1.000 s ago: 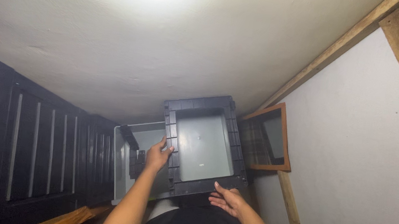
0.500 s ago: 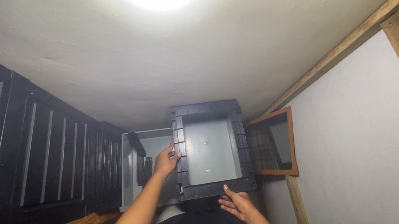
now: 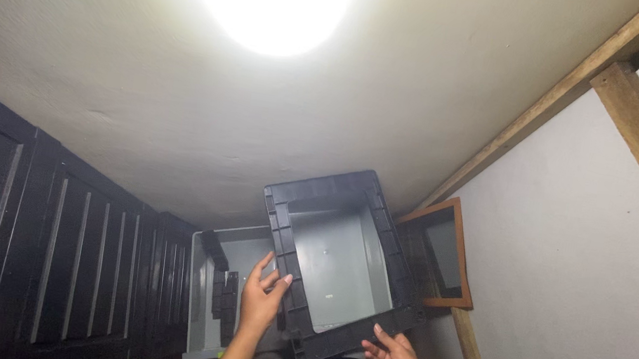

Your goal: The person assembles a stackable plastic storage container by attaching black corner pieces and a pink latch, then places a black lid on top. The person repeatedly removes and reattaches the lid to check fit.

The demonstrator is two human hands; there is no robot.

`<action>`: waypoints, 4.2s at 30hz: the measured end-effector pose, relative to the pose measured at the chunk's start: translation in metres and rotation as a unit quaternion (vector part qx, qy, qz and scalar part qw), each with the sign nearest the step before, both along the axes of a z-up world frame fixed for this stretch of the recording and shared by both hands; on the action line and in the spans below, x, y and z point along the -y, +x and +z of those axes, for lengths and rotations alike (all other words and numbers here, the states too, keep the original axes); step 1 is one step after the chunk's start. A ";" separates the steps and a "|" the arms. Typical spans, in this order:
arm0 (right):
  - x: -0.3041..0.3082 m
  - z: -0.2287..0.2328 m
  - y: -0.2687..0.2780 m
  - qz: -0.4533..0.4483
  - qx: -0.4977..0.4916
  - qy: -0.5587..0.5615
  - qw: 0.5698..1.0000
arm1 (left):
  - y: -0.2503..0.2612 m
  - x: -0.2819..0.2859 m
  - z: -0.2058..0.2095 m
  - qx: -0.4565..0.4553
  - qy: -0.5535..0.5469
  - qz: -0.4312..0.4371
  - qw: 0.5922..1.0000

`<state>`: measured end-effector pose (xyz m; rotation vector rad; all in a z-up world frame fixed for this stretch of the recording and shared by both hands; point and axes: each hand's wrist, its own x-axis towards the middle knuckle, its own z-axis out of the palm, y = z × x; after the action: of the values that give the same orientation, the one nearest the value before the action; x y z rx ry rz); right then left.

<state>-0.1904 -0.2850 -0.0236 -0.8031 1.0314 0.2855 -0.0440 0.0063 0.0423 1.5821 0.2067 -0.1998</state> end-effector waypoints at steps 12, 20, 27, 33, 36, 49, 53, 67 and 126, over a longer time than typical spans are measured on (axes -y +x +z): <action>0.152 0.031 0.015 0.177 0.198 -0.054 0.963 | 0.006 -0.049 0.035 -0.271 -0.349 -0.037 0.896; 0.130 0.038 0.087 0.207 0.070 -0.435 0.873 | -0.024 -0.052 -0.034 -0.225 0.028 -0.060 0.972; 0.095 0.035 0.146 0.269 0.096 -0.504 0.815 | -0.045 -0.042 -0.083 -0.188 0.149 0.016 0.971; 0.099 0.023 0.192 0.327 0.076 -0.516 0.788 | -0.032 -0.034 -0.090 -0.199 0.199 0.027 0.959; 0.100 0.015 0.203 0.317 0.068 -0.479 0.816 | -0.029 -0.035 -0.099 -0.184 0.194 0.025 0.963; 0.095 -0.001 0.197 0.357 0.043 -0.491 0.793 | -0.037 -0.035 -0.163 -0.158 0.277 0.003 0.948; 0.094 0.006 0.189 0.381 0.035 -0.498 0.778 | -0.046 -0.039 -0.162 -0.207 0.267 -0.030 0.941; 0.087 0.009 0.173 0.365 0.047 -0.537 0.759 | -0.059 -0.040 -0.160 -0.182 0.306 -0.031 0.934; 0.061 -0.032 0.015 0.126 0.038 -0.237 0.963 | 0.062 -0.037 -0.059 0.024 0.281 0.002 0.959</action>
<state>-0.1758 -0.3460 -0.0553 -1.3748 0.9355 0.2226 0.0184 0.0431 -0.0166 2.1494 0.2423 -0.1013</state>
